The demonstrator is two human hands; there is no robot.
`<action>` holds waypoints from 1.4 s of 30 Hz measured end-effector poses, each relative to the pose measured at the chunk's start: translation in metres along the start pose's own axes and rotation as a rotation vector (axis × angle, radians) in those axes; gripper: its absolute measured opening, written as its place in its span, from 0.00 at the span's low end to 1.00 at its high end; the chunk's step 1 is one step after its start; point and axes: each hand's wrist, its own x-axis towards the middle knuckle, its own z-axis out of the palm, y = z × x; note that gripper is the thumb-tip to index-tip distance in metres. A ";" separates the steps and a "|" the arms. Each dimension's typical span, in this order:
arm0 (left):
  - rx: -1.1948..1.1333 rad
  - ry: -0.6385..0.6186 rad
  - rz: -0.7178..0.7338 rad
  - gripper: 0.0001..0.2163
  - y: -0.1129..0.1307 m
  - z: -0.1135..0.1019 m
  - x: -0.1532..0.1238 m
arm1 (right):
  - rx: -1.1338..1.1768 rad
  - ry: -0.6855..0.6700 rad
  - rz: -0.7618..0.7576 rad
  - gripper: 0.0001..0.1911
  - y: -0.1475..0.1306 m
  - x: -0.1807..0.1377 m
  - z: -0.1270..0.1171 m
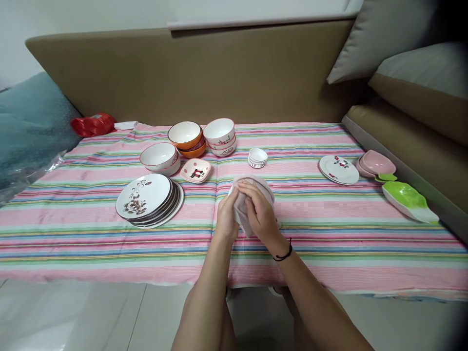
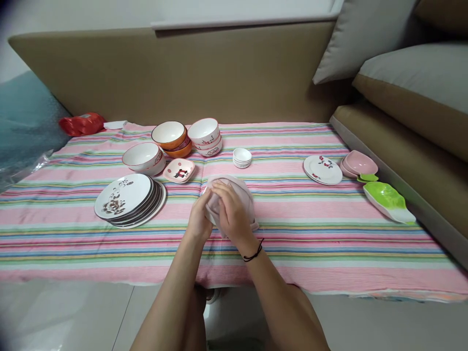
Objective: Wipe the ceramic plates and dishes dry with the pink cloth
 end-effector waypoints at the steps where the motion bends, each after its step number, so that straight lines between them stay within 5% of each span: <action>1: 0.018 -0.005 0.001 0.10 0.000 -0.001 0.000 | -0.044 0.006 -0.016 0.19 0.001 0.000 0.000; 7: -0.027 0.042 -0.078 0.14 0.001 -0.003 0.001 | -0.361 -0.033 0.017 0.21 0.009 -0.001 -0.001; 14: -0.006 0.028 -0.032 0.13 0.002 -0.005 -0.001 | -0.434 -0.042 0.119 0.27 0.017 -0.007 0.001; 23: 0.071 -0.019 -0.020 0.18 0.003 -0.005 -0.009 | -0.595 -0.175 0.002 0.25 -0.002 -0.011 0.009; 36: 0.233 -0.040 0.035 0.14 -0.002 -0.005 -0.010 | -0.548 -0.005 0.096 0.29 0.010 -0.006 0.006; 42: 0.262 -0.028 0.037 0.12 0.001 -0.003 -0.013 | -0.553 -0.089 0.064 0.30 0.006 -0.007 0.005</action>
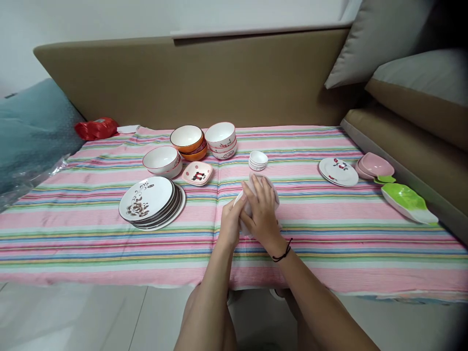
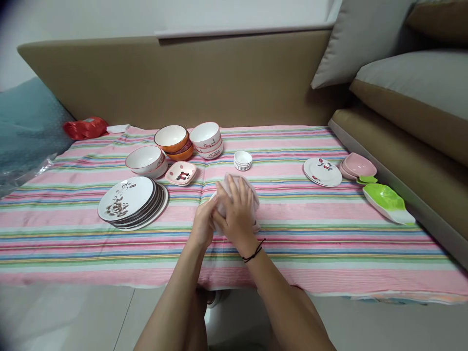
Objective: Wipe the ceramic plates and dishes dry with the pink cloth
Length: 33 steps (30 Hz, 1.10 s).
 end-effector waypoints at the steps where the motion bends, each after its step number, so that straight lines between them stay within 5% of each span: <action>1: -0.012 0.006 0.003 0.11 0.000 0.000 0.000 | -0.002 -0.015 -0.028 0.29 -0.002 0.000 -0.001; 7: -0.042 0.025 0.036 0.09 -0.003 -0.004 0.003 | 0.104 -0.021 -0.057 0.31 -0.006 0.001 -0.003; 14: -0.174 0.059 -0.030 0.11 -0.001 -0.001 0.008 | 0.285 0.238 0.013 0.22 0.005 0.003 -0.002; 25: -0.344 0.160 -0.072 0.13 0.005 0.003 0.006 | 0.039 -0.035 -0.152 0.20 -0.001 0.004 -0.005; 33: -0.313 0.161 -0.034 0.16 0.004 0.005 0.002 | 0.297 0.103 0.127 0.25 0.007 0.001 0.002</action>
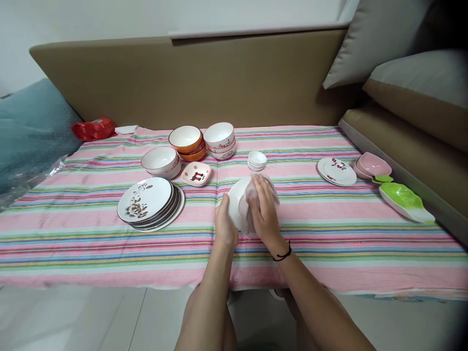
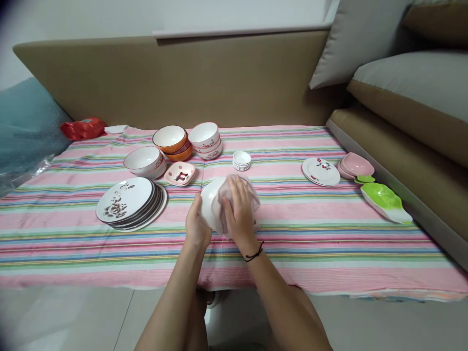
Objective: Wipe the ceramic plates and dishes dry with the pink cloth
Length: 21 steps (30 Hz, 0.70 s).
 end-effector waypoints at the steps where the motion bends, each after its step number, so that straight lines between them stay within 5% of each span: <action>1: -0.004 0.010 0.018 0.16 0.001 0.000 0.000 | 0.041 0.009 0.048 0.26 0.000 -0.003 0.002; 6: -0.046 0.029 0.046 0.17 0.008 -0.001 0.002 | 0.084 0.017 0.112 0.27 -0.004 -0.011 0.007; 21: 0.041 -0.183 -0.160 0.20 0.003 -0.008 0.005 | -0.266 -0.104 -0.132 0.25 -0.014 -0.004 0.000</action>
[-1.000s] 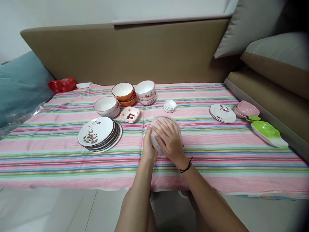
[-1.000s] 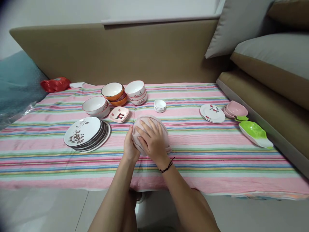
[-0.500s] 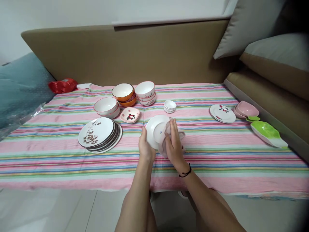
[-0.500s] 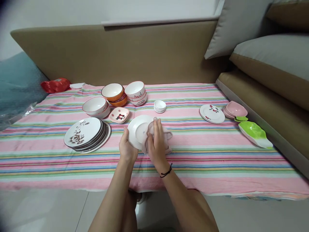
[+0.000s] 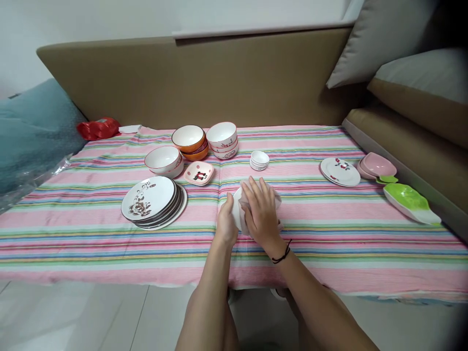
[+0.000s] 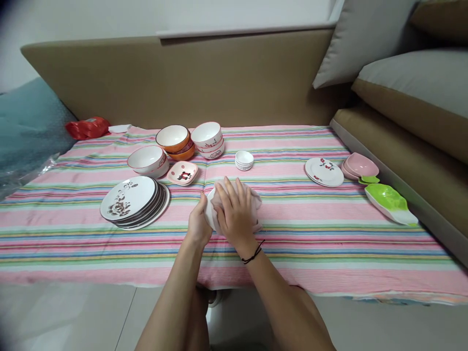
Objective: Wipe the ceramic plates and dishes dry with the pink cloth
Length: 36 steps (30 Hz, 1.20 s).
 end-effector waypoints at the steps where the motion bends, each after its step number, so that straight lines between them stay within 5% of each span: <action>1: -0.013 0.000 0.007 0.21 -0.001 0.001 0.000 | -0.003 -0.003 -0.014 0.26 -0.002 -0.001 0.001; 8: -0.091 0.201 0.046 0.23 -0.001 0.008 -0.002 | 0.104 -0.110 -0.137 0.21 -0.016 -0.005 0.004; 13: -0.122 0.161 0.084 0.18 0.000 0.011 0.001 | 0.302 -0.037 -0.106 0.19 -0.014 -0.001 -0.002; 18: -0.054 0.098 0.117 0.07 -0.004 0.011 0.003 | 0.219 0.043 -0.104 0.18 -0.003 0.004 -0.005; 36: 0.085 0.035 0.052 0.22 -0.013 0.009 0.001 | 0.011 0.107 -0.019 0.12 0.003 0.004 -0.006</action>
